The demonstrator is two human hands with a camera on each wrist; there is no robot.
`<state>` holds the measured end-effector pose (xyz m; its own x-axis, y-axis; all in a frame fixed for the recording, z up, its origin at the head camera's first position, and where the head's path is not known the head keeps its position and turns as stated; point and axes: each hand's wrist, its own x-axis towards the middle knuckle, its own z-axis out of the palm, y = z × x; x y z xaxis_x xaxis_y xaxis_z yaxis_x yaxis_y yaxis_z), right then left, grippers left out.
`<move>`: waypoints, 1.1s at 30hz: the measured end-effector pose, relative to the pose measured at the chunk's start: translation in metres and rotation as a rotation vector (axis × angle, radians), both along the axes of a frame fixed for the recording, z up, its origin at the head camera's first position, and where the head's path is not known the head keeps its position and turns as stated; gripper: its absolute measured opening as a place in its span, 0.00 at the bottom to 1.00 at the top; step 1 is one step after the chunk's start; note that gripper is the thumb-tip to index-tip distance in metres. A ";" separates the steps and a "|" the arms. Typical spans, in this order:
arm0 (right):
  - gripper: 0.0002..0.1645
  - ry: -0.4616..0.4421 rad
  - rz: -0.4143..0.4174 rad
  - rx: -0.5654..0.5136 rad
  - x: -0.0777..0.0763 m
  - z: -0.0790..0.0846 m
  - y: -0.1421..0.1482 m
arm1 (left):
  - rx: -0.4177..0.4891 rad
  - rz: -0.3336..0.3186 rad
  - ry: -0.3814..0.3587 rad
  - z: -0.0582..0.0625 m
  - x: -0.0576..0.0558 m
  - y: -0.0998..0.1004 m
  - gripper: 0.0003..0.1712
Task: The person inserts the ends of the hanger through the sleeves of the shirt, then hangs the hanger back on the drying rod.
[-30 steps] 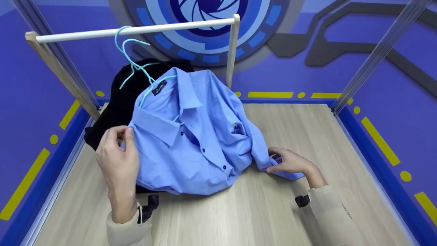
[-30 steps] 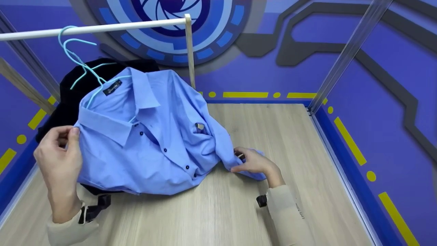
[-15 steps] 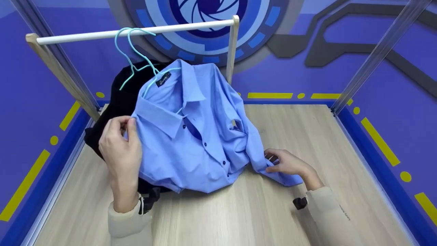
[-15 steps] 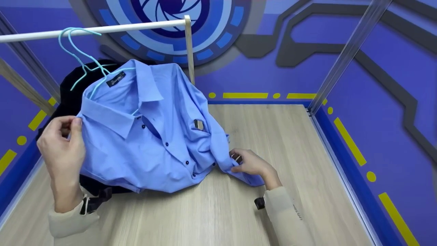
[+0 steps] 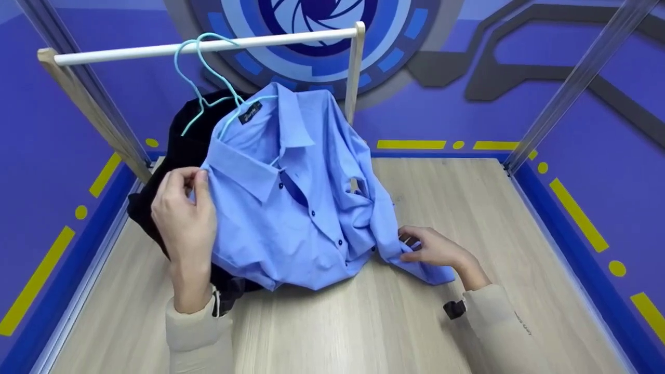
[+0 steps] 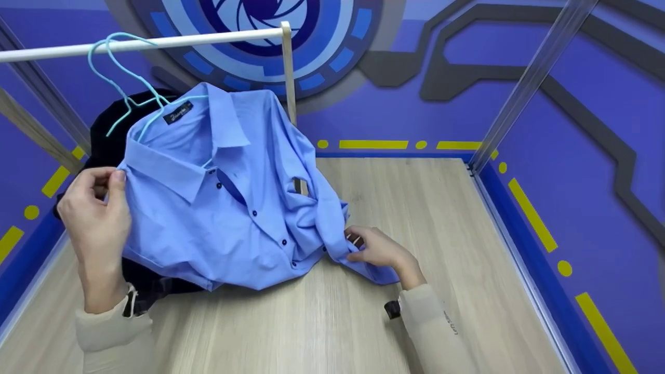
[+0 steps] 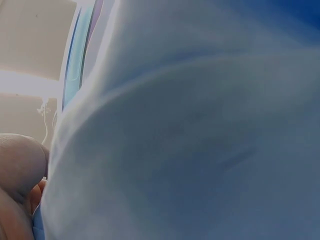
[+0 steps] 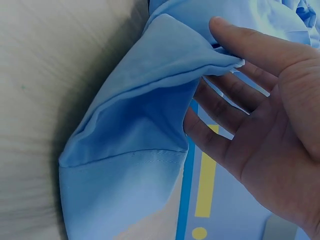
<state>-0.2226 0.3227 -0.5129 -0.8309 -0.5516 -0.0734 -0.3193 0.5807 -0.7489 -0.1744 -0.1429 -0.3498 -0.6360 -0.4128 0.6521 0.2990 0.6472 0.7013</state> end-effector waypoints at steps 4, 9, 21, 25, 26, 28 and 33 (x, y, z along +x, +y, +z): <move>0.25 -0.001 0.012 -0.014 0.002 0.007 -0.006 | -0.006 -0.007 0.010 0.003 -0.004 -0.001 0.10; 0.25 0.005 0.029 -0.007 0.003 0.006 -0.010 | -0.017 -0.015 0.010 0.005 -0.011 -0.001 0.10; 0.18 0.025 0.078 0.023 -0.001 0.000 -0.019 | -0.085 -0.053 -0.017 0.010 -0.025 0.002 0.11; 0.20 0.047 0.094 0.031 -0.001 -0.002 -0.023 | -0.108 -0.078 -0.020 0.009 -0.031 0.004 0.11; 0.21 0.057 0.100 0.033 -0.001 -0.002 -0.024 | -0.114 -0.081 -0.020 0.009 -0.032 0.004 0.11; 0.23 0.073 0.112 0.033 -0.001 -0.003 -0.026 | -0.123 -0.082 -0.021 0.007 -0.034 0.004 0.11; 0.20 0.082 0.132 0.021 -0.002 -0.004 -0.033 | -0.165 -0.067 -0.020 0.002 -0.038 0.003 0.12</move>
<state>-0.2249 0.2899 -0.5174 -0.7551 -0.6552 -0.0210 -0.4535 0.5452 -0.7050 -0.2126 -0.1400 -0.3474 -0.6721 -0.2571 0.6944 0.3326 0.7331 0.5933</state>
